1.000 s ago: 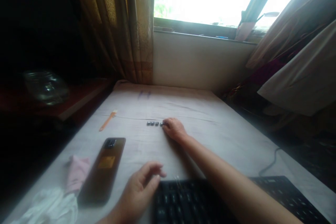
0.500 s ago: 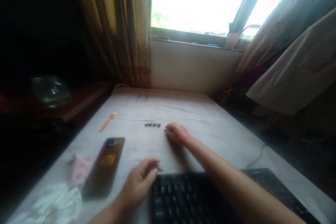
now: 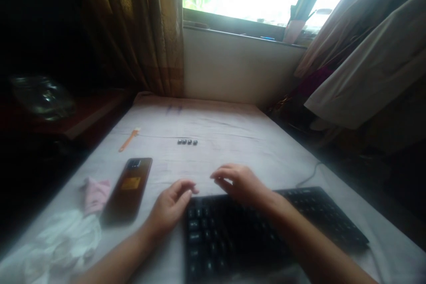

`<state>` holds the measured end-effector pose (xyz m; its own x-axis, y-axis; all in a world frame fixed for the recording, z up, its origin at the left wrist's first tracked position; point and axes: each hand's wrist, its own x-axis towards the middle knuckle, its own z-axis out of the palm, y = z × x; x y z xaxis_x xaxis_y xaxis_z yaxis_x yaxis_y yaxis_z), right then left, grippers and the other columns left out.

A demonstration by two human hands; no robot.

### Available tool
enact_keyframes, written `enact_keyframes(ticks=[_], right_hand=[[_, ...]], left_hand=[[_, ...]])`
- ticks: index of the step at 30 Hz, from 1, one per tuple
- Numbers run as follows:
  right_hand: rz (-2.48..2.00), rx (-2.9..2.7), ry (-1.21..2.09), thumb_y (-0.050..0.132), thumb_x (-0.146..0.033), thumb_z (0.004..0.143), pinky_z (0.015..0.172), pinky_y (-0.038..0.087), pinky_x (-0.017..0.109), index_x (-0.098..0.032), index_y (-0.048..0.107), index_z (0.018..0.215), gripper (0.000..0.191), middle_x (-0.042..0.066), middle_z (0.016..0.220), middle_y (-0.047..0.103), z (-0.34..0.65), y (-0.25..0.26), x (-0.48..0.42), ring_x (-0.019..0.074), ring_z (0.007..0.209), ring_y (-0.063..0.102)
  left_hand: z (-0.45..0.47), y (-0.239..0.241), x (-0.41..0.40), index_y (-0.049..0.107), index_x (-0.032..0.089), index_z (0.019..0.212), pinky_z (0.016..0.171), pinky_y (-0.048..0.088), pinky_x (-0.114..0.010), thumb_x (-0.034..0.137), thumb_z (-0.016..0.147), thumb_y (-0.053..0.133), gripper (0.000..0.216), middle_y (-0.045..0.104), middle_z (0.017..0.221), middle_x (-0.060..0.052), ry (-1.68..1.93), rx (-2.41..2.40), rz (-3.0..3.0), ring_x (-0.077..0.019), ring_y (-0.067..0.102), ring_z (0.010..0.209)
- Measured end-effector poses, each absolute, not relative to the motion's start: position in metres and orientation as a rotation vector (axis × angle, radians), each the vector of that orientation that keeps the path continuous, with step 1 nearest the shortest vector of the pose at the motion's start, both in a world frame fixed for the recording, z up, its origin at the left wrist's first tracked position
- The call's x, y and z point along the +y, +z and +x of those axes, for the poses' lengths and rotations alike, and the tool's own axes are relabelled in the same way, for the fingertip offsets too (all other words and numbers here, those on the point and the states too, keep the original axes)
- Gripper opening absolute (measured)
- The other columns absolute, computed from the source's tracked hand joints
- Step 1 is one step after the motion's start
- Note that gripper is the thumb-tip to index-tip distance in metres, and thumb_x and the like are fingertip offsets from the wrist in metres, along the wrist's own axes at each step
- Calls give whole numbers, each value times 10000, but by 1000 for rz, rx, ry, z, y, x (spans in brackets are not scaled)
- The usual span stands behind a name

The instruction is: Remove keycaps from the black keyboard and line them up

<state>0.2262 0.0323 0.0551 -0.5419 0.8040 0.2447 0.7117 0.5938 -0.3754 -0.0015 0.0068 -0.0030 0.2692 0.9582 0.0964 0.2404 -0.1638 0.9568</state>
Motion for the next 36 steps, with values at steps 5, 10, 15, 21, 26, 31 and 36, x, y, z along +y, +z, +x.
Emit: enact_keyframes(ticks=[5,10,15,21,26,31,36], right_hand=[[-1044,-2801,56,540,-129,906,813,500,328,-276,650,1140,298,69,1205,641,231,58,2,199,1000,614],[-854,-2978,-171,550,-210,925,726,483,321,-211,660,996,131,67,1197,617,223,65,-5,209,947,583],[-761,-3048,-322,532,-154,920,562,409,308,-153,634,810,150,45,931,636,215,69,1,166,718,528],[-639,-3069,-450,473,-110,928,486,359,297,-136,599,792,187,30,747,581,214,64,5,145,597,475],[-624,-3057,-414,499,-73,895,477,390,274,-133,591,814,137,35,727,610,219,58,9,152,598,529],[-991,-2550,179,519,-84,854,578,479,249,-172,577,851,105,38,778,656,238,48,16,133,646,592],[-1188,-1667,998,634,-268,789,625,537,280,-206,549,1004,239,-2,760,655,257,44,9,138,673,629]], left_hand=[[-1,-4,7,610,213,1005,885,487,-393,297,876,510,184,733,933,-34,982,1162,1625,-221,658,923],[0,-4,6,607,208,1012,886,491,-384,305,875,508,194,735,931,-39,996,1162,1636,-220,664,922],[0,-6,5,605,217,1013,886,492,-367,291,875,504,186,741,921,-30,1022,1170,1655,-212,674,917],[-1,-9,5,617,227,1002,856,507,-347,283,869,504,184,743,910,-25,1035,1169,1688,-210,681,895],[-1,-9,5,618,232,1006,852,509,-343,291,866,503,190,744,915,-24,1034,1169,1684,-211,681,898],[0,-5,5,610,218,1015,886,496,-363,310,866,506,203,741,934,-35,988,1187,1656,-216,673,931],[1,-2,4,612,220,1021,878,505,-390,335,863,505,223,737,941,-41,951,1206,1655,-226,674,929]])
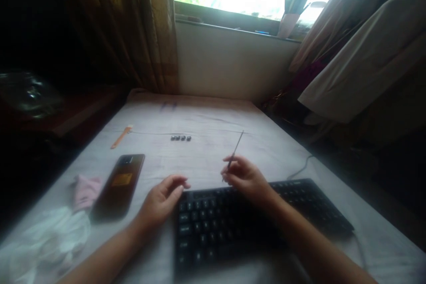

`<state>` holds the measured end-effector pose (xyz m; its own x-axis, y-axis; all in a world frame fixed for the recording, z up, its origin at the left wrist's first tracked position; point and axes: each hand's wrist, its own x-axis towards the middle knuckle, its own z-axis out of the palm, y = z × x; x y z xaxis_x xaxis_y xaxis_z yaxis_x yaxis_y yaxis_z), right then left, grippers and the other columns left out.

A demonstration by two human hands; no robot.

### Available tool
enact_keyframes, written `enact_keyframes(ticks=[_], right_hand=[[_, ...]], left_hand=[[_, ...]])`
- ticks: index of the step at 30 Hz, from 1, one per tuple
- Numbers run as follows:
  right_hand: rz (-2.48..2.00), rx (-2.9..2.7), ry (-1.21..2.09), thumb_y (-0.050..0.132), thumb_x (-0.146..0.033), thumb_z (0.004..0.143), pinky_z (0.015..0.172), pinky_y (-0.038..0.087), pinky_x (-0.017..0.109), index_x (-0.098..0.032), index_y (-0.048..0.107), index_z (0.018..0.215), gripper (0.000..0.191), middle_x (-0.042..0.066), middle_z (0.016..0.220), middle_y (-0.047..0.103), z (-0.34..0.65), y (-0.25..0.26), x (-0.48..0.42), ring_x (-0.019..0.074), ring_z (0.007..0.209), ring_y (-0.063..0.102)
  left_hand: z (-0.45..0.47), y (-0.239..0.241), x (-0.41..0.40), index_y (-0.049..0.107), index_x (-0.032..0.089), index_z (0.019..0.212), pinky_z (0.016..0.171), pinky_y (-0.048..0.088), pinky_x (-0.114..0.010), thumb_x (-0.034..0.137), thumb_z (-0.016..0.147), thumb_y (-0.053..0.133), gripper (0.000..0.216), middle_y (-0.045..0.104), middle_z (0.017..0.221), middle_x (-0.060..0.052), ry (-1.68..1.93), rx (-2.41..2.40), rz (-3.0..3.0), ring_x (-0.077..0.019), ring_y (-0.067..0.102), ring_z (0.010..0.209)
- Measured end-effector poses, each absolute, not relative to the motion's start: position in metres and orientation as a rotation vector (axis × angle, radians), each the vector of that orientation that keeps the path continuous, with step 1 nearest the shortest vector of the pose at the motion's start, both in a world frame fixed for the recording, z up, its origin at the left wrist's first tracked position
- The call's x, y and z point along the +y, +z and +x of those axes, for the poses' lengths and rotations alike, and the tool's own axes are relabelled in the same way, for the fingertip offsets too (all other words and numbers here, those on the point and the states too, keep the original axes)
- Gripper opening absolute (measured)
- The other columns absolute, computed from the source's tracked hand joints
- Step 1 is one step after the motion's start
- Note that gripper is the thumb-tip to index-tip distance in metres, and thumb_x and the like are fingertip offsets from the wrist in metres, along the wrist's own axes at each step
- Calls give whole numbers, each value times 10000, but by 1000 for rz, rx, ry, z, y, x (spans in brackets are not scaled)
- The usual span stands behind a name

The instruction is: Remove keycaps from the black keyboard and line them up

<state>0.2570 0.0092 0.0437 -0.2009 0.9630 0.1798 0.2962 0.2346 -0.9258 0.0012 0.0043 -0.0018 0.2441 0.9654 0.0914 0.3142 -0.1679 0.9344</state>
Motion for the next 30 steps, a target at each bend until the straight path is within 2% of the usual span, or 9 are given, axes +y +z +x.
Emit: enact_keyframes(ticks=[5,10,16,22,26,30], right_hand=[[-1293,-1355,1246,741,-411,700,597,510,269,-163,621,778,286,-4,686,629,264,45,1,117,603,585],[-1349,-1291,1298,716,-479,724,633,511,289,-158,630,789,339,-12,649,614,267,48,-1,120,599,588],[-1295,-1318,1299,745,-389,710,623,498,276,-168,610,769,266,-31,659,592,266,38,1,107,592,566],[-1265,-1432,1275,663,-333,790,661,500,275,-167,620,789,172,-22,675,597,267,31,1,107,632,572],[-1299,-1431,1225,673,-301,775,637,514,269,-178,623,828,143,-22,684,609,266,29,0,110,625,578],[-1289,-1509,1158,662,-259,772,689,528,277,-190,638,798,78,-13,719,641,264,29,-1,114,665,595]], left_hand=[[0,-1,3,621,230,1026,867,521,-409,337,867,511,221,735,948,-38,933,1217,1653,-231,672,937],[0,-1,3,638,245,1016,843,539,-397,342,873,501,221,734,961,-32,875,1251,1732,-238,676,941],[0,-7,2,639,268,1053,915,496,-413,341,901,481,232,701,1054,-40,842,1299,2027,-249,637,1020],[0,-3,0,645,271,1028,870,517,-405,330,891,478,224,710,1000,-31,818,1257,2156,-252,646,969],[0,-1,1,650,286,1017,868,520,-406,330,873,495,216,718,996,-22,815,1271,2153,-258,651,959],[-1,-3,2,639,298,1030,881,513,-403,323,880,492,211,715,1007,-15,798,1259,2168,-254,646,976]])
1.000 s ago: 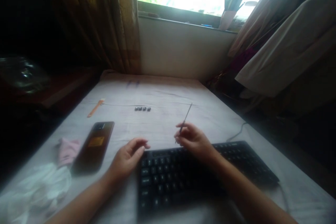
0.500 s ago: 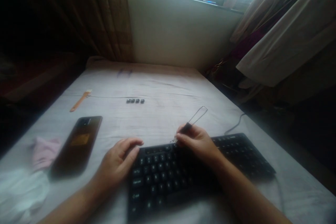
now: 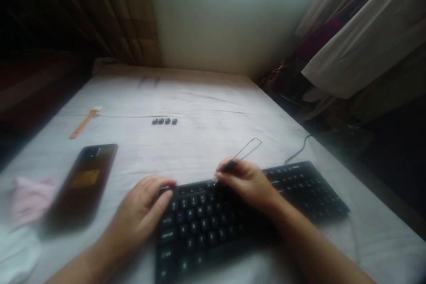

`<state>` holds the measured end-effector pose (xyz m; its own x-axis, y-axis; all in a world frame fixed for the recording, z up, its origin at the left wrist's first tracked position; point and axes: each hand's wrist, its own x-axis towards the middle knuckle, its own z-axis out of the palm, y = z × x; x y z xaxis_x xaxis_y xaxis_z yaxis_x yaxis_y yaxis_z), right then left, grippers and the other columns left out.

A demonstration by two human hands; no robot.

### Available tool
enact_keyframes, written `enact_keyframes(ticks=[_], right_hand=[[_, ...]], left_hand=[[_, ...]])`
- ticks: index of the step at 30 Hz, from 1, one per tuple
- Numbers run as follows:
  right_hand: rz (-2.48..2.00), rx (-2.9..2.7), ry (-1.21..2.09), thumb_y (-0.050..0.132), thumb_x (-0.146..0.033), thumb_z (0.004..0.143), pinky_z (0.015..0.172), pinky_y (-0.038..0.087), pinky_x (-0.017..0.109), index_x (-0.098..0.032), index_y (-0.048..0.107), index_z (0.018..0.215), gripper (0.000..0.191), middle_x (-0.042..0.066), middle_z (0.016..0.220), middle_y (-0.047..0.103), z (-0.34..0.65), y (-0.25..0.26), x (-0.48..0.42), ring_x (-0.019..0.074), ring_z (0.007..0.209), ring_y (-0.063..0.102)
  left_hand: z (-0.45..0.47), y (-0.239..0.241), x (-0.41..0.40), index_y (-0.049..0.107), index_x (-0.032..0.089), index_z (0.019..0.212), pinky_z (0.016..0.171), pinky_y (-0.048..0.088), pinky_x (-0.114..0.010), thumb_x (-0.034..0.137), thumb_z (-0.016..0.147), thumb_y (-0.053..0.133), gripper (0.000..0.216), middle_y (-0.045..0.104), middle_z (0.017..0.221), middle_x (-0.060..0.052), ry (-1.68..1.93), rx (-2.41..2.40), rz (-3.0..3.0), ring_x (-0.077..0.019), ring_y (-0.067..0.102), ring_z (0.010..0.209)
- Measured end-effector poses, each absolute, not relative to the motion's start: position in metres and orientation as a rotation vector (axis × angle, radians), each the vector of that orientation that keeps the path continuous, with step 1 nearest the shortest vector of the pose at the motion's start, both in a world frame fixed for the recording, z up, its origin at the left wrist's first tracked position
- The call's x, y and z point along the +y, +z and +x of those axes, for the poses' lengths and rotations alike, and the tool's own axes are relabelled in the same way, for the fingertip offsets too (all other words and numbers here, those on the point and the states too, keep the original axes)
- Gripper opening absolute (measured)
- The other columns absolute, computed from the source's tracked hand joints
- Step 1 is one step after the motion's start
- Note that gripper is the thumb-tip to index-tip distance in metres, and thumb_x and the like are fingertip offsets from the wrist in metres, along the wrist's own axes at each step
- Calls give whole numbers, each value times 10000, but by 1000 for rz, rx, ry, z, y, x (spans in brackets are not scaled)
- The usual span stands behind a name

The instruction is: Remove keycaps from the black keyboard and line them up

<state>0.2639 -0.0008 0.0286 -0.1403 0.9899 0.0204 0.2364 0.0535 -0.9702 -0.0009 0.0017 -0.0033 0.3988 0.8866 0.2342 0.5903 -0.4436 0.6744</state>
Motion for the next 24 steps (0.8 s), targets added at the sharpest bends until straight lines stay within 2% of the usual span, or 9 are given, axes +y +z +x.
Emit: enact_keyframes(ticks=[7,17,24], right_hand=[[-1308,-1644,1054,648,-257,795,707,545,285,-196,656,811,64,0,761,688,263,29,-2,139,725,650],[-1147,-2154,583,564,-179,892,707,521,252,-189,625,832,87,17,792,680,258,37,1,134,742,643],[-1173,-2312,599,552,-182,907,710,516,255,-166,630,823,116,42,803,660,253,37,3,144,744,629]], left_hand=[[-2,-6,2,630,300,1055,891,503,-389,312,885,498,215,709,1022,-7,796,1242,2193,-246,644,983],[-1,-3,2,638,282,1033,879,506,-413,344,885,478,226,713,998,-27,771,1259,2175,-256,641,963],[-2,-4,1,615,278,1064,900,491,-424,337,902,462,231,701,1031,-33,745,1241,2186,-254,624,997]])
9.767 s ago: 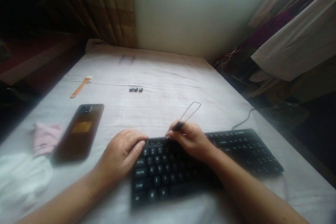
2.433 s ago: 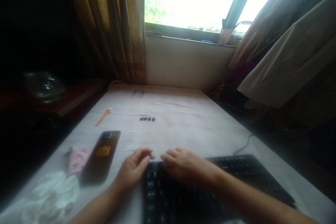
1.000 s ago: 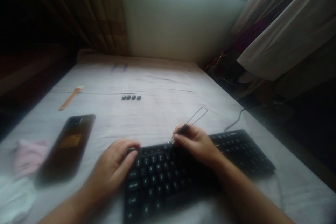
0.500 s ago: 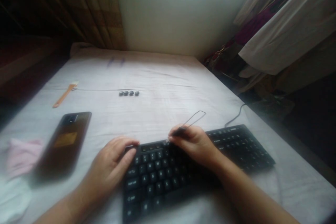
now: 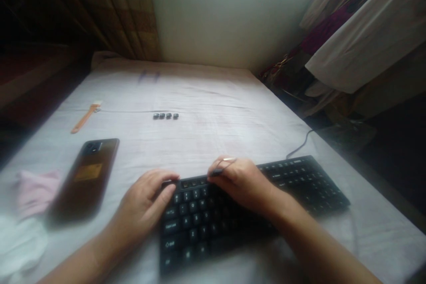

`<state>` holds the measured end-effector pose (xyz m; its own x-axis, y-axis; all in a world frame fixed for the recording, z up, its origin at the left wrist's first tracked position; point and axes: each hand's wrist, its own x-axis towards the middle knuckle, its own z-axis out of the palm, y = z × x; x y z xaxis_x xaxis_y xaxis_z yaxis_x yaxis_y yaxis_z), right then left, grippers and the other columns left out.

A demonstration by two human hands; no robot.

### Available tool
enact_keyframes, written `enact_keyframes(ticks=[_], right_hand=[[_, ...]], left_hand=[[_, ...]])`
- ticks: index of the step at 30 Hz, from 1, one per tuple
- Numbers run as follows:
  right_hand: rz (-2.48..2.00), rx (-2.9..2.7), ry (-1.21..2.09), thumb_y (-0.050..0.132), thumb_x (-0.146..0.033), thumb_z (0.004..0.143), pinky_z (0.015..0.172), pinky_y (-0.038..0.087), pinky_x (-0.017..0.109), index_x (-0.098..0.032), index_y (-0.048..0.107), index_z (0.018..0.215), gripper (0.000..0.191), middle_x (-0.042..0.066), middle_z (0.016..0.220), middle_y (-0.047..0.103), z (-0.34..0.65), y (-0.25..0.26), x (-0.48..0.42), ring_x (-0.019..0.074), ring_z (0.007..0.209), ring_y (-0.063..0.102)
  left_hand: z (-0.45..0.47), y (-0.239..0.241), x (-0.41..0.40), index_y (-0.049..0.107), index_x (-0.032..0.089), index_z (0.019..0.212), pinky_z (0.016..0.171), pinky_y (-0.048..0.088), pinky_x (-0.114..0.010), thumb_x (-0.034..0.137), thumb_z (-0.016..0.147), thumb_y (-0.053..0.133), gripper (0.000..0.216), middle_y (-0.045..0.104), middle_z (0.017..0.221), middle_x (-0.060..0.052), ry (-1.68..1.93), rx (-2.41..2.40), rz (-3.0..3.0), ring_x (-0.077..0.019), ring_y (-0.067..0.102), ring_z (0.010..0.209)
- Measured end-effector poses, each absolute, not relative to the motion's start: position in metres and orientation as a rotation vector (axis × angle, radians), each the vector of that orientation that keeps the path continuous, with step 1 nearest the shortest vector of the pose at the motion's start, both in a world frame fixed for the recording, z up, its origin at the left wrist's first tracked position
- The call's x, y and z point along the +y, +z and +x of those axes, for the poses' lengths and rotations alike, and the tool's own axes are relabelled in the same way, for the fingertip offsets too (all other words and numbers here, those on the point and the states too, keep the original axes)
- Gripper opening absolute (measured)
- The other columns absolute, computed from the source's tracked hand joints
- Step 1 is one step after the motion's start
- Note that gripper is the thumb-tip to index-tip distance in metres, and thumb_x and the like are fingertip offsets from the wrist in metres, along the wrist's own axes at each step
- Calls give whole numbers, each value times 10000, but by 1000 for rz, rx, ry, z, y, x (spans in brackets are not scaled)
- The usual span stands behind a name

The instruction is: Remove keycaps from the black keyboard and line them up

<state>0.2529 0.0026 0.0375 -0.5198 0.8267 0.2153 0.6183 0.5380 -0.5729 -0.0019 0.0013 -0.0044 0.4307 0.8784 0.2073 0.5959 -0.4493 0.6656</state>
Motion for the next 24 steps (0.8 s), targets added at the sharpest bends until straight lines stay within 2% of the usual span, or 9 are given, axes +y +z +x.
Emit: enact_keyframes(ticks=[9,16,24], right_hand=[[-1327,-2476,347,508,-195,929,607,468,230,-152,617,801,174,45,769,628,241,45,-1,135,661,581],[-1215,-2388,390,495,-200,935,651,478,240,-159,584,792,174,39,739,639,249,35,2,143,681,595],[-1205,-2251,506,508,-215,926,649,487,237,-172,602,830,141,23,756,664,256,28,2,139,685,623]], left_hand=[[-2,-2,0,615,259,1061,886,494,-399,312,909,473,216,696,1023,-31,773,1233,2216,-243,630,985],[-2,-4,0,609,244,1129,981,434,-452,293,928,450,261,681,1115,-53,706,1137,2319,-249,590,1076],[-2,-1,-3,603,221,1170,1021,381,-532,316,925,472,293,683,1151,-62,651,1152,2503,-270,600,1092]])
